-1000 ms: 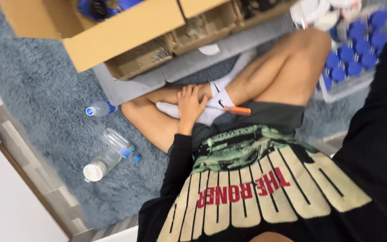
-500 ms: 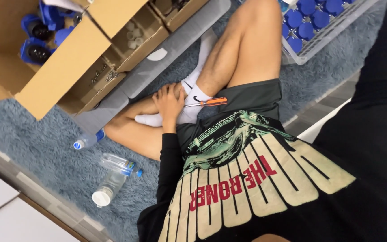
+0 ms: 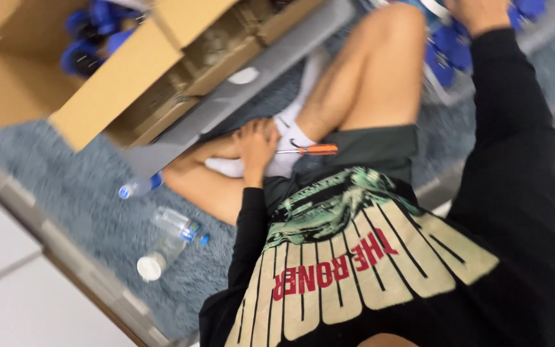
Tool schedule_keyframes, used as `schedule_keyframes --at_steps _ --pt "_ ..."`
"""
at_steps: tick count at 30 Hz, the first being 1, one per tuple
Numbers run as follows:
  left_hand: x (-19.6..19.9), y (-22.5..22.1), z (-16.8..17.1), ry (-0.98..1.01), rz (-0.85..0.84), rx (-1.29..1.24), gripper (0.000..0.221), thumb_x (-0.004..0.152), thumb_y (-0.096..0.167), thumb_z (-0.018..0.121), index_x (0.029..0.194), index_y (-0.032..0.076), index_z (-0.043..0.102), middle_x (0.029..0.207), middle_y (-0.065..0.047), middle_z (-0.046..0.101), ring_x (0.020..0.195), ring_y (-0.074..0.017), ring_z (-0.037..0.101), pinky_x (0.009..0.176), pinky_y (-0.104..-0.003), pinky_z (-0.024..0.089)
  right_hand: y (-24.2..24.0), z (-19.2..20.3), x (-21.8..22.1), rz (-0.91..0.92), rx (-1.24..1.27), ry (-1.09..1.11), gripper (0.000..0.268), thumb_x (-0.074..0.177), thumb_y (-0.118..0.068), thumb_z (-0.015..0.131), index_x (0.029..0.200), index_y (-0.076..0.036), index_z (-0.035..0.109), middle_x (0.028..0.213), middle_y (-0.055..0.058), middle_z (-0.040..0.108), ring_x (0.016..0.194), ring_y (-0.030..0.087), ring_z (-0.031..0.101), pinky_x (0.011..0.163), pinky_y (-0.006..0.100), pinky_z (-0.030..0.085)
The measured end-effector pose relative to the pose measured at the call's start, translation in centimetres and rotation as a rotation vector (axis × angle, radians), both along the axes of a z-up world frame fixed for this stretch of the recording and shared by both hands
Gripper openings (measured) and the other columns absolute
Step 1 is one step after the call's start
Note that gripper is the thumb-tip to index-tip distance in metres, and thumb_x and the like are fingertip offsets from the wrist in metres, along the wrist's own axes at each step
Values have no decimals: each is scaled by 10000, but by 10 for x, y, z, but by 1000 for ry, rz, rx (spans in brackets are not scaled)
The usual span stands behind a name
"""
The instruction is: The person assembles various electrical junction boxes and plastic housings by hand while using a screwdriver.
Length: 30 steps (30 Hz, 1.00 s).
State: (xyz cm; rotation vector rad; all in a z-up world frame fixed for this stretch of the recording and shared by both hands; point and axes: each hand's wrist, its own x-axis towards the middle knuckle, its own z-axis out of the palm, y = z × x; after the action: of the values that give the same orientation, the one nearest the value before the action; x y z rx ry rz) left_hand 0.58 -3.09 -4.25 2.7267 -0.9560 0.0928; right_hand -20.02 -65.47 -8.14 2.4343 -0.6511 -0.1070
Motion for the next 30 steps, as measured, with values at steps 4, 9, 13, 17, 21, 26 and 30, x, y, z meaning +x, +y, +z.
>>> schedule_keyframes --at_steps 4,9,13,17,21,26,30 --pt "-1 -2 15 50 -5 86 479 987 539 565 1279 219 770 1265 -104 755 1102 -362 682 971 -582 427 -34 -7 38 174 -51 -143 538 893 -695 851 1256 -298 818 1193 -6 772 1125 254 674 955 389 457" --pt "-2 -6 29 37 16 -27 437 996 501 584 1172 175 815 1179 -112 780 1023 -371 693 929 -553 428 -38 6 41 313 -98 -295 471 972 -549 968 1304 -245 830 1230 77 760 1108 346 622 977 449 453" --pt "-3 -3 22 17 -5 -47 446 1001 505 570 1171 168 808 1155 -110 774 1043 -343 681 938 -539 419 -14 53 43 296 216 -463 499 811 -214 923 1299 -163 835 1281 107 737 946 366 681 815 431 548" --pt "-2 0 21 112 -29 -88 434 989 491 586 1208 176 788 1227 -106 766 1114 -346 674 933 -541 427 44 142 51 484 607 -864 524 859 76 1032 1292 119 740 1242 265 751 1078 448 718 946 499 542" --pt "-1 -3 71 482 -40 -254 437 1044 438 616 1351 140 705 1387 -101 661 1300 -353 606 1070 -609 434 135 218 68 424 847 -1128 554 923 224 984 1383 99 701 1342 252 697 1142 396 695 823 456 578" --pt "-1 -14 187 492 -229 -734 292 1104 258 679 1296 44 726 1325 -138 718 1270 -287 696 1157 -433 539 267 263 102 530 1158 -1268 528 973 25 914 1407 69 617 1373 212 585 1298 374 576 1155 496 479" --pt "6 -14 223 351 -234 -845 311 1133 210 665 1394 42 677 1411 -148 686 1329 -303 684 1202 -437 542 358 289 133 727 1307 -875 552 971 111 892 1454 106 622 1432 280 666 1346 427 631 1230 523 492"
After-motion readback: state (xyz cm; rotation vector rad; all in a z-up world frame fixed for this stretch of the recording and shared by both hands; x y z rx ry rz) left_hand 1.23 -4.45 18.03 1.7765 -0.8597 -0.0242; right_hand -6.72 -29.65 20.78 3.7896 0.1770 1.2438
